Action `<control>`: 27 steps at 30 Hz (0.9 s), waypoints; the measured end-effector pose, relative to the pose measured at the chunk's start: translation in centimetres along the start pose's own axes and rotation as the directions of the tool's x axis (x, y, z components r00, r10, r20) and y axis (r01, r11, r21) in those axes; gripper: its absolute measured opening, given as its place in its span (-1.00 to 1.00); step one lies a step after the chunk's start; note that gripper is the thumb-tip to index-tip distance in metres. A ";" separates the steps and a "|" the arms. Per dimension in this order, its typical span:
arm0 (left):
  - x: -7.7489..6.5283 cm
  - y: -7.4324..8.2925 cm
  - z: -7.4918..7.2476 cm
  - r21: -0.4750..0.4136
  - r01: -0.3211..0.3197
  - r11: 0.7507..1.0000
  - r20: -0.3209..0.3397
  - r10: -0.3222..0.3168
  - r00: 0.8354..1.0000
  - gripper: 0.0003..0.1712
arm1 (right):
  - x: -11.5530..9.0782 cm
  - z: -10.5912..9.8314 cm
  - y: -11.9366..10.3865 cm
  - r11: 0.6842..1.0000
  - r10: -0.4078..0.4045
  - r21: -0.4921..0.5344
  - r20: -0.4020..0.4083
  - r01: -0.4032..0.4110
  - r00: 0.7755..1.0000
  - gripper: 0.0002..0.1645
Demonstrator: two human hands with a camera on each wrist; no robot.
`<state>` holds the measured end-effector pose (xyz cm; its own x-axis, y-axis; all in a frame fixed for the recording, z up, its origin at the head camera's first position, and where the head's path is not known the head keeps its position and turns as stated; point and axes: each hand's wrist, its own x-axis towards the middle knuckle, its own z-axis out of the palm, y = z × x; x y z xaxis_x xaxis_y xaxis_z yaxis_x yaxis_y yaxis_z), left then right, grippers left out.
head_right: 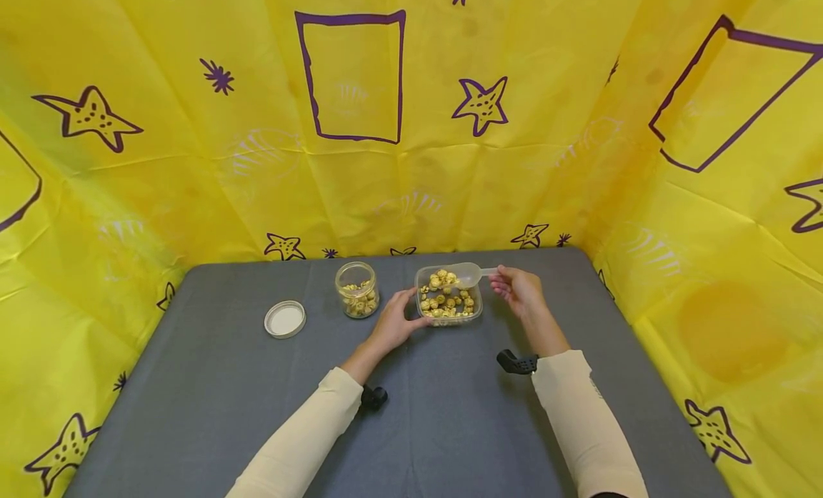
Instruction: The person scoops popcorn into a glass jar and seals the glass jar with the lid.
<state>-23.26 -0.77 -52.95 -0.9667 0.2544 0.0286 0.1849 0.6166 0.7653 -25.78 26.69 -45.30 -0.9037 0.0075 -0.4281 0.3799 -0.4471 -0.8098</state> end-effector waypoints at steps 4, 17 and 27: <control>0.0 -0.1 -0.1 -0.005 -0.010 1.000 -0.011 0.010 1.000 -0.11 | -0.2 0.2 0.0 1.000 -0.017 -0.004 -0.002 0.017 1.000 -0.72; -0.1 0.4 -1.0 -0.009 -0.036 0.999 -0.041 0.036 0.999 -0.12 | -0.6 0.8 -0.2 0.997 -0.072 0.035 -0.035 0.073 0.997 -0.72; -0.2 1.2 -2.4 0.005 -0.051 0.999 -0.049 0.052 0.997 -0.13 | -0.7 1.6 -0.6 0.990 -0.109 0.077 -0.065 0.114 0.992 -0.79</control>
<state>-23.28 -1.89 -50.50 -0.9633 0.2494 0.0991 0.2352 0.6063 0.7596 -25.69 25.52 -43.85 -0.9252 0.1141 -0.3620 0.2579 -0.5108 -0.8201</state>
